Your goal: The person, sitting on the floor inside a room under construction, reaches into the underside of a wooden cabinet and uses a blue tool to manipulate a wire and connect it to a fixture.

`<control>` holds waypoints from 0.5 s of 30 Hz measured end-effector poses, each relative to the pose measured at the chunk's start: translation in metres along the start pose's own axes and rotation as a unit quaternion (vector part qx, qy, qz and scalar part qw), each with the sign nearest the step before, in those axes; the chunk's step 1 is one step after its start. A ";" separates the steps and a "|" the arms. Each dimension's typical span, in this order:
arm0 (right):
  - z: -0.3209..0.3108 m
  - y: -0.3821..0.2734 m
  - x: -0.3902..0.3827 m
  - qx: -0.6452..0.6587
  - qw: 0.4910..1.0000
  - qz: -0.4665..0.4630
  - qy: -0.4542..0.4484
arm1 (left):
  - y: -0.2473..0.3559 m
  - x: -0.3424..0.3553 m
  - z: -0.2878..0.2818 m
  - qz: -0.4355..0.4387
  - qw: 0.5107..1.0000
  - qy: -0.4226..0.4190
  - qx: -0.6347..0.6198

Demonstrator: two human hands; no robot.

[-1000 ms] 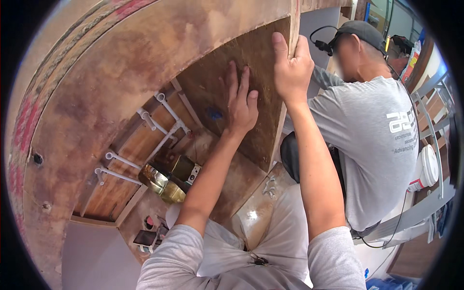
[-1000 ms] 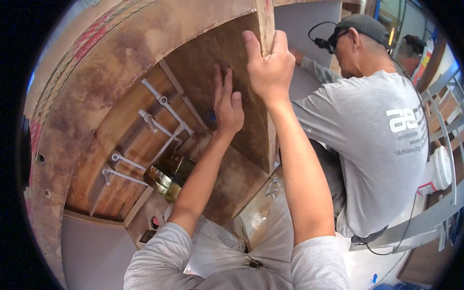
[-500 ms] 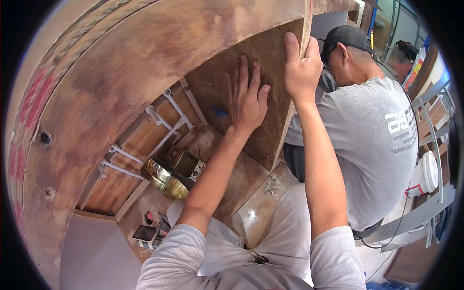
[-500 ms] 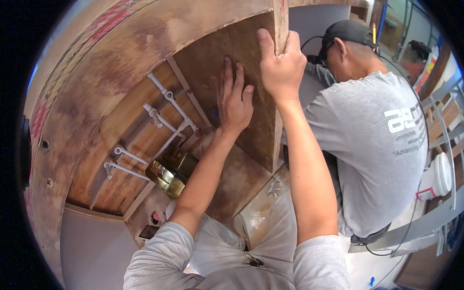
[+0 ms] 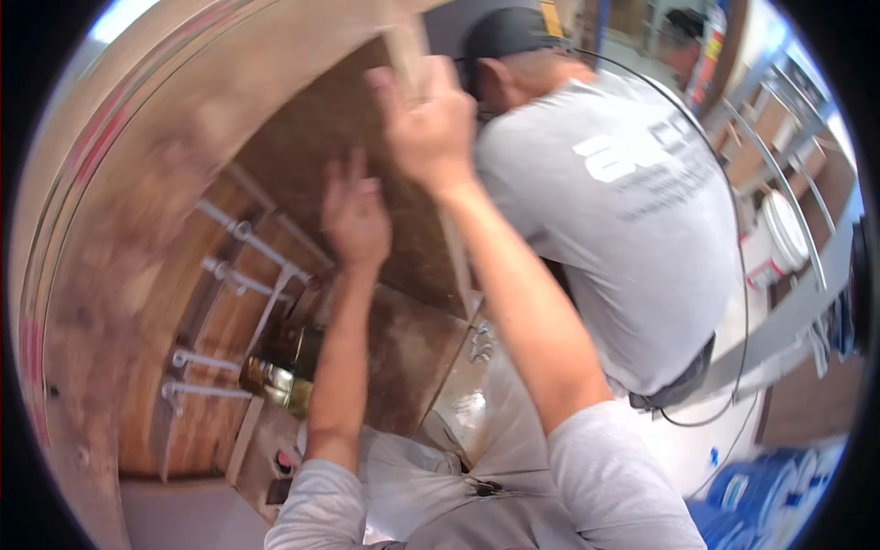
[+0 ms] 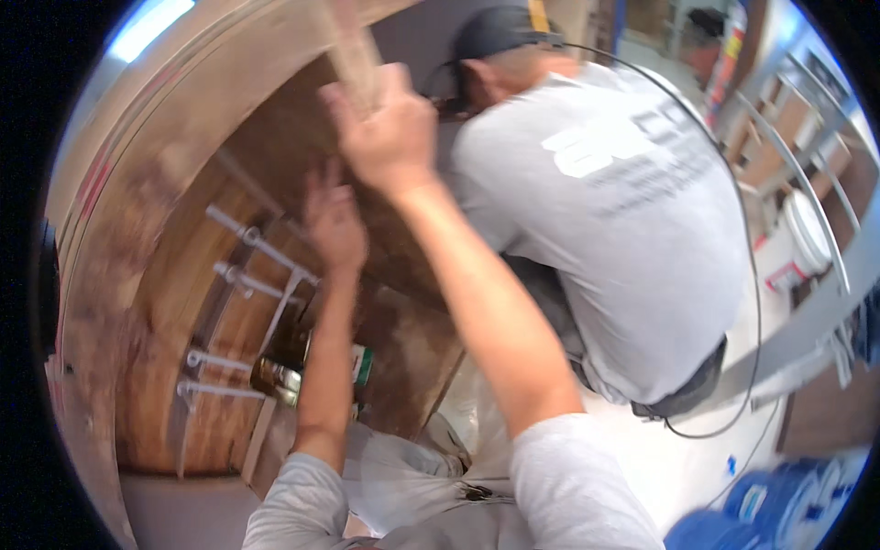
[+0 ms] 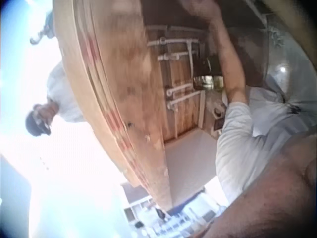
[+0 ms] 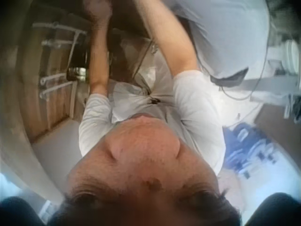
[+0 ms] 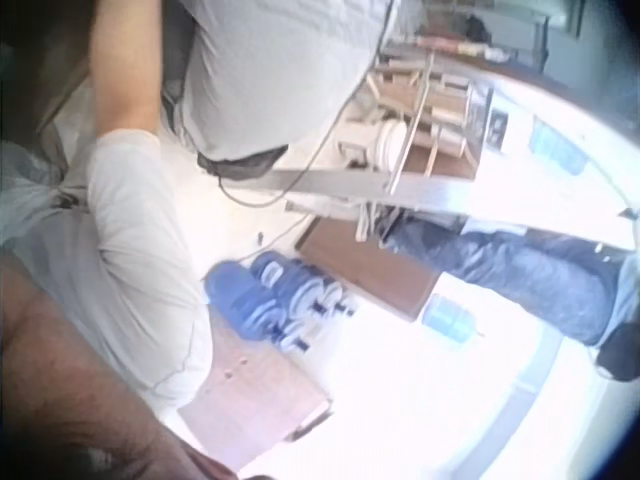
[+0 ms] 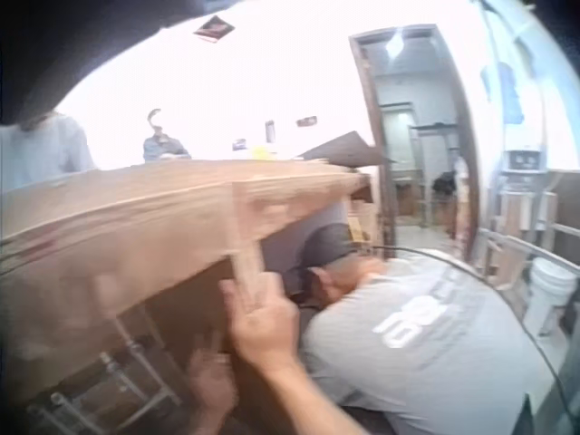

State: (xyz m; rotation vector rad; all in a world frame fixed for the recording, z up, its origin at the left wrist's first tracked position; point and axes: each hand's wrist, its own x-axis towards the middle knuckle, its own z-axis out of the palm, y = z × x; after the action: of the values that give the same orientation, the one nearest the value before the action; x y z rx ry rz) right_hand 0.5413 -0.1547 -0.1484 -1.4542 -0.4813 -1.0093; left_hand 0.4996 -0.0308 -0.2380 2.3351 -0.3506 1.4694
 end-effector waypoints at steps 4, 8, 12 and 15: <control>-0.002 0.001 -0.002 0.031 0.999 0.012 -0.006 | 0.003 0.031 0.000 -0.101 0.984 0.119 -0.083; -0.023 0.002 0.001 0.084 0.996 0.013 0.002 | 0.010 0.078 0.022 -0.171 0.977 0.111 -0.064; -0.039 0.003 -0.003 0.082 0.995 -0.014 0.050 | 0.018 0.084 0.043 -0.205 0.977 0.061 0.002; -0.063 0.007 -0.010 0.099 0.995 0.003 0.001 | 0.032 0.075 0.044 -0.181 0.981 0.070 -0.004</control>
State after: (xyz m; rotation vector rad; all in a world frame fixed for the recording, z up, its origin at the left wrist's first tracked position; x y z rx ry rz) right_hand 0.5226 -0.2130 -0.1677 -1.2760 -0.5586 -0.9311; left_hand 0.5549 -0.0795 -0.1817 2.1311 0.1020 1.4319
